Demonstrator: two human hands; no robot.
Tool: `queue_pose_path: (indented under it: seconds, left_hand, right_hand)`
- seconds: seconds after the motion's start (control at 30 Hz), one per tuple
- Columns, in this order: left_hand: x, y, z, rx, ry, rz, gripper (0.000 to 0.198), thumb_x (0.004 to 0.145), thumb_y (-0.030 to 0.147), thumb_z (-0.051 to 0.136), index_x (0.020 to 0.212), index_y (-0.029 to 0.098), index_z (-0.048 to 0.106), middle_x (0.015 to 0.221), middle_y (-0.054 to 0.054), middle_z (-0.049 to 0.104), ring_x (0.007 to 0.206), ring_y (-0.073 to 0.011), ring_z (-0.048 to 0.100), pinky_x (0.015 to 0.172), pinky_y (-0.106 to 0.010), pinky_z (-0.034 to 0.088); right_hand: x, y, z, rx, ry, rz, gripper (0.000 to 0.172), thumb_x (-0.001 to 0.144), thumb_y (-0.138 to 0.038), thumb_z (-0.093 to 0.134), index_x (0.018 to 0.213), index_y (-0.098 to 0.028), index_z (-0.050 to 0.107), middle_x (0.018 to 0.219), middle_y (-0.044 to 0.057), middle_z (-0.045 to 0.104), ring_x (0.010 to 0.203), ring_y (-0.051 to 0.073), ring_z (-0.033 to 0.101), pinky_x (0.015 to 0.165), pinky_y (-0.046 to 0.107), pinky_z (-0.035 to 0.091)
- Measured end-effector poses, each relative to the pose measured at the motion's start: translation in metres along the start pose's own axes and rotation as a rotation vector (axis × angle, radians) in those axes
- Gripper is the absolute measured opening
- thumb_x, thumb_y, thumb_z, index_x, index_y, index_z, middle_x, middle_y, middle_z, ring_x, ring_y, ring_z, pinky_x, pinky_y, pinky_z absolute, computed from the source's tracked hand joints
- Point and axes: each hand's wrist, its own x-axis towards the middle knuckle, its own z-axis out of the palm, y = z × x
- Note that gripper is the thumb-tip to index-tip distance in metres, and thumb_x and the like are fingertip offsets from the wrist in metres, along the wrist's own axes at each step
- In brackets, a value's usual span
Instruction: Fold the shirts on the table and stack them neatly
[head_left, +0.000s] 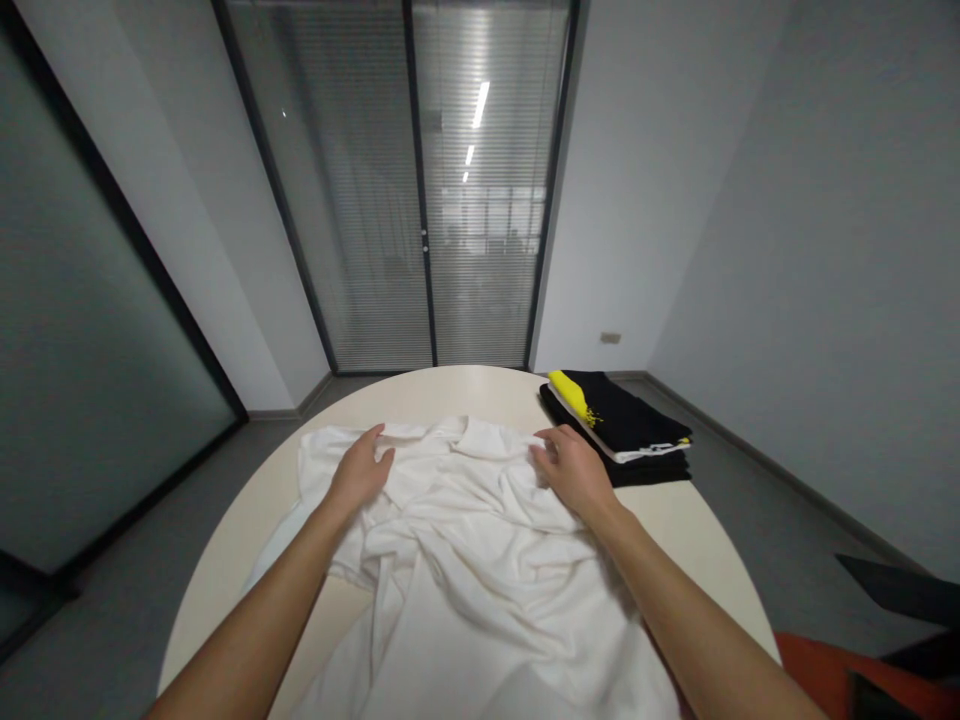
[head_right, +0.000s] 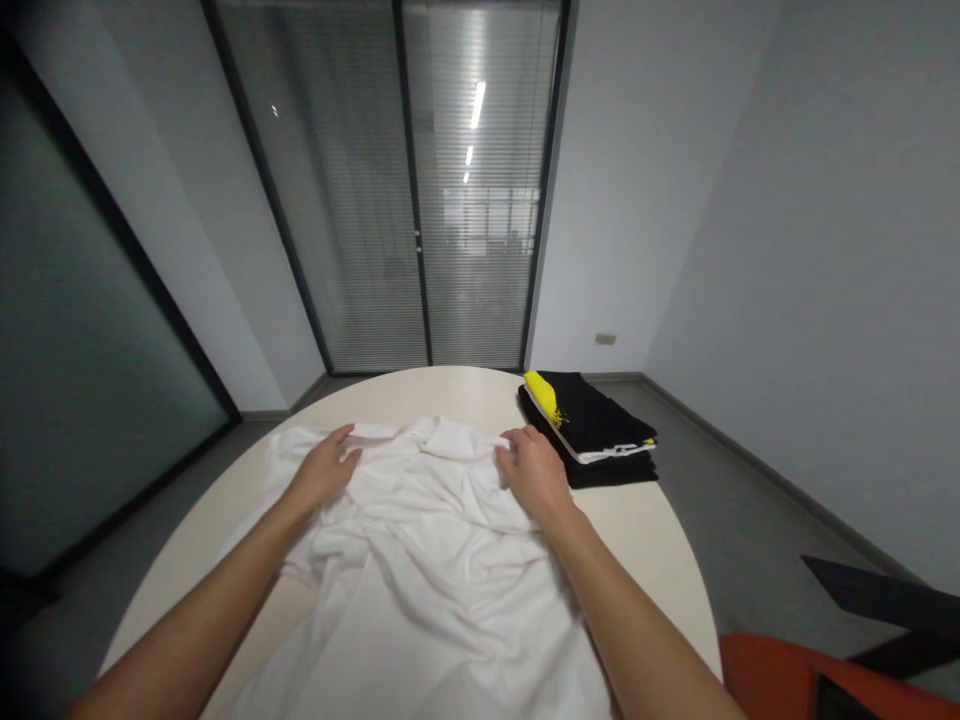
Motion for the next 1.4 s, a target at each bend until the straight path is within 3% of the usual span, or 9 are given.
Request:
queue_pose_path:
  seconds: [0.13, 0.27, 0.37, 0.5, 0.67, 0.83, 1.07, 1.23, 1.4]
  left_hand:
    - [-0.001, -0.005, 0.0, 0.057, -0.055, 0.029, 0.045, 0.088, 0.028, 0.057, 0.131, 0.016, 0.061, 0.108, -0.011, 0.073, 0.098, -0.0242, 0.069, 0.09, -0.032, 0.051]
    - [0.006, -0.009, 0.0, -0.06, -0.019, -0.01, 0.053, 0.089, 0.028, 0.056, 0.139, 0.015, 0.054, 0.12, -0.012, 0.07, 0.105, -0.0232, 0.068, 0.095, -0.031, 0.051]
    - [0.009, -0.008, 0.002, -0.183, 0.036, -0.01, 0.078, 0.089, 0.032, 0.058, 0.157, 0.014, 0.025, 0.146, -0.016, 0.052, 0.129, -0.024, 0.056, 0.106, -0.032, 0.045]
    - [0.004, -0.002, 0.005, -0.244, 0.037, 0.107, 0.102, 0.088, 0.039, 0.061, 0.159, 0.018, -0.009, 0.166, -0.014, 0.013, 0.151, -0.023, 0.021, 0.121, -0.036, 0.026]
    - [-0.005, -0.004, 0.017, -0.122, -0.074, 0.139, 0.107, 0.085, 0.042, 0.064, 0.159, 0.013, -0.008, 0.166, -0.019, 0.0, 0.153, -0.0292, 0.002, 0.124, -0.046, 0.013]
    - [-0.003, -0.016, 0.034, -0.047, -0.079, 0.226, 0.109, 0.083, 0.045, 0.063, 0.157, 0.01, -0.009, 0.165, -0.023, 0.0, 0.152, -0.0341, -0.004, 0.123, -0.054, 0.011]
    - [0.025, -0.022, 0.042, 0.11, -0.188, 0.269, 0.105, 0.086, 0.052, 0.055, 0.156, 0.004, -0.006, 0.164, -0.027, 0.002, 0.151, -0.0361, -0.003, 0.122, -0.056, 0.011]
    - [0.052, -0.023, 0.038, 0.184, -0.297, 0.274, 0.098, 0.089, 0.05, 0.047, 0.155, 0.001, -0.007, 0.163, -0.027, -0.002, 0.152, -0.0336, -0.006, 0.123, -0.052, 0.01]
    - [0.076, -0.021, 0.038, 0.224, -0.245, 0.305, 0.1, 0.085, 0.036, 0.05, 0.154, 0.001, -0.013, 0.164, -0.026, -0.006, 0.152, -0.0325, -0.009, 0.123, -0.05, 0.011]
  right_hand:
    - [0.002, 0.003, -0.003, -0.118, -0.023, 0.008, 0.028, 0.093, -0.037, 0.053, 0.097, -0.021, 0.075, 0.1, 0.011, 0.065, 0.098, 0.024, 0.061, 0.083, 0.032, 0.045]
    - [0.003, 0.0, -0.006, -0.088, -0.081, 0.142, 0.028, 0.097, -0.039, 0.046, 0.102, -0.023, 0.069, 0.086, 0.006, 0.071, 0.08, 0.022, 0.066, 0.071, 0.03, 0.043]
    - [0.003, -0.002, -0.005, 0.054, -0.056, 0.138, 0.03, 0.1, -0.037, 0.037, 0.114, -0.021, 0.059, 0.088, 0.006, 0.073, 0.081, 0.022, 0.068, 0.072, 0.029, 0.045]
    - [0.002, -0.005, 0.001, 0.165, -0.069, -0.016, 0.041, 0.099, -0.033, 0.038, 0.136, -0.018, 0.042, 0.118, 0.014, 0.068, 0.103, 0.024, 0.067, 0.084, 0.033, 0.049]
    - [0.003, -0.011, 0.018, 0.003, -0.099, -0.218, 0.061, 0.093, -0.028, 0.044, 0.148, -0.008, 0.027, 0.145, 0.022, 0.046, 0.138, 0.032, 0.042, 0.109, 0.044, 0.04]
    - [0.024, -0.006, 0.044, -0.232, -0.055, -0.335, 0.067, 0.087, -0.017, 0.045, 0.148, 0.002, 0.025, 0.146, 0.027, 0.041, 0.145, 0.038, 0.027, 0.115, 0.054, 0.034]
    - [0.074, 0.002, 0.057, -0.479, -0.094, -0.269, 0.071, 0.083, -0.003, 0.038, 0.153, 0.001, 0.026, 0.147, 0.026, 0.044, 0.145, 0.039, 0.028, 0.109, 0.051, 0.041]
    - [0.1, -0.002, 0.065, -0.536, -0.081, -0.21, 0.068, 0.088, -0.003, 0.03, 0.156, -0.005, 0.024, 0.15, 0.021, 0.044, 0.146, 0.037, 0.027, 0.111, 0.05, 0.038]
    - [0.118, 0.0, 0.076, -0.516, -0.076, -0.107, 0.067, 0.091, -0.006, 0.027, 0.158, -0.008, 0.021, 0.154, 0.019, 0.04, 0.148, 0.035, 0.022, 0.112, 0.051, 0.036]
